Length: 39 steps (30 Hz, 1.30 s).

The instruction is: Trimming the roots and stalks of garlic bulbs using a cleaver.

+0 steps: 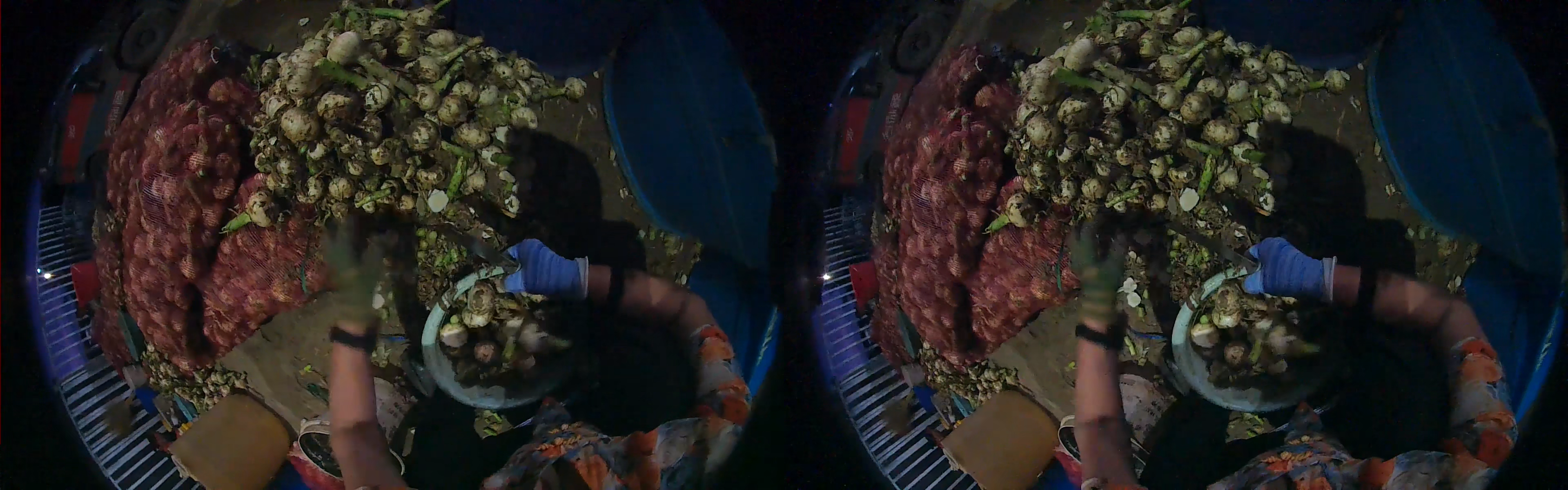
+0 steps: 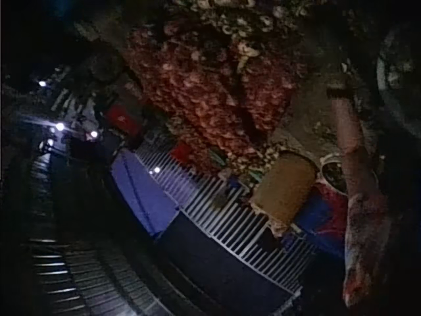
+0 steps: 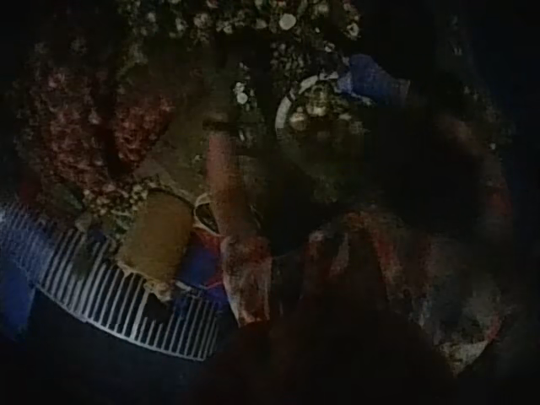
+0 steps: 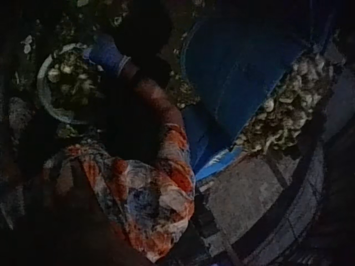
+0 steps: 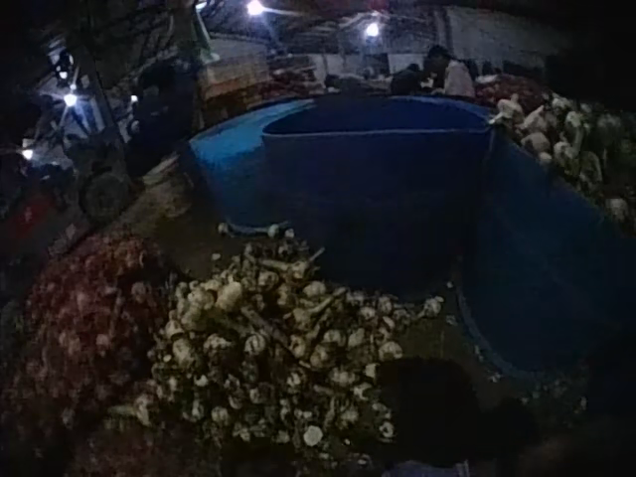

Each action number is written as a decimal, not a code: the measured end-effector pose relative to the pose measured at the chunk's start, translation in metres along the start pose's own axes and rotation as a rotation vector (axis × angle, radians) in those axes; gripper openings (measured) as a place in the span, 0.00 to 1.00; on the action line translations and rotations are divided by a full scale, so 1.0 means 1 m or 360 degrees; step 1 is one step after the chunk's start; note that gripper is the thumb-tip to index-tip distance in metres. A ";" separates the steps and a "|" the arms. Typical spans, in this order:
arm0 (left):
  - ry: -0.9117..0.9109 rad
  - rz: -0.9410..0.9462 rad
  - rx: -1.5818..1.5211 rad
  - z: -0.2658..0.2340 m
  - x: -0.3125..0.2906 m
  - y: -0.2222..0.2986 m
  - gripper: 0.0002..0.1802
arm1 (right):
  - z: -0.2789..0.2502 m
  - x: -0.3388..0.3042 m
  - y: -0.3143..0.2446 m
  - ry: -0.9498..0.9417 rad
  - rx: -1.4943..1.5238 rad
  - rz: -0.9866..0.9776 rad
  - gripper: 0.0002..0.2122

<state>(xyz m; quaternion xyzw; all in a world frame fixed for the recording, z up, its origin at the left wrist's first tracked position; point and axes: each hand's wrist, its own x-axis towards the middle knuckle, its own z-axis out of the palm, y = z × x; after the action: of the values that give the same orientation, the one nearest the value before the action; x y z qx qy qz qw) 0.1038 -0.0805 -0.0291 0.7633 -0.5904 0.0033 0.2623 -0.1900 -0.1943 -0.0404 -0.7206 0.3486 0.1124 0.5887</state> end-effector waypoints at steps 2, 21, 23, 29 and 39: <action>-0.0015 -0.0062 0.0445 0.011 0.020 -0.042 0.26 | 0.007 0.005 -0.013 -0.0013 0.0026 -0.0086 0.15; -0.0408 -0.1167 -0.2219 -0.019 -0.016 0.082 0.26 | -0.021 -0.009 -0.061 0.0051 0.0347 -0.0251 0.13; -0.0342 -0.0874 -0.1965 -0.013 -0.023 0.082 0.28 | -0.023 -0.015 -0.069 0.0063 0.0207 -0.0299 0.13; -0.0308 -0.1064 -0.2177 -0.010 -0.056 0.069 0.26 | -0.021 -0.020 -0.072 0.0035 0.0137 -0.0342 0.12; -0.1215 -0.0905 -0.2755 -0.030 -0.078 0.094 0.26 | -0.024 -0.037 -0.092 0.0022 -0.1031 -0.0835 0.16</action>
<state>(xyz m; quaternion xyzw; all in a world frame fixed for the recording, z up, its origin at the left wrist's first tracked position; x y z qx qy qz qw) 0.0047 -0.0142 0.0095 0.3713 -0.2288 -0.7392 0.5131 -0.1643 -0.1966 0.0586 -0.9336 0.1037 0.0576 0.3380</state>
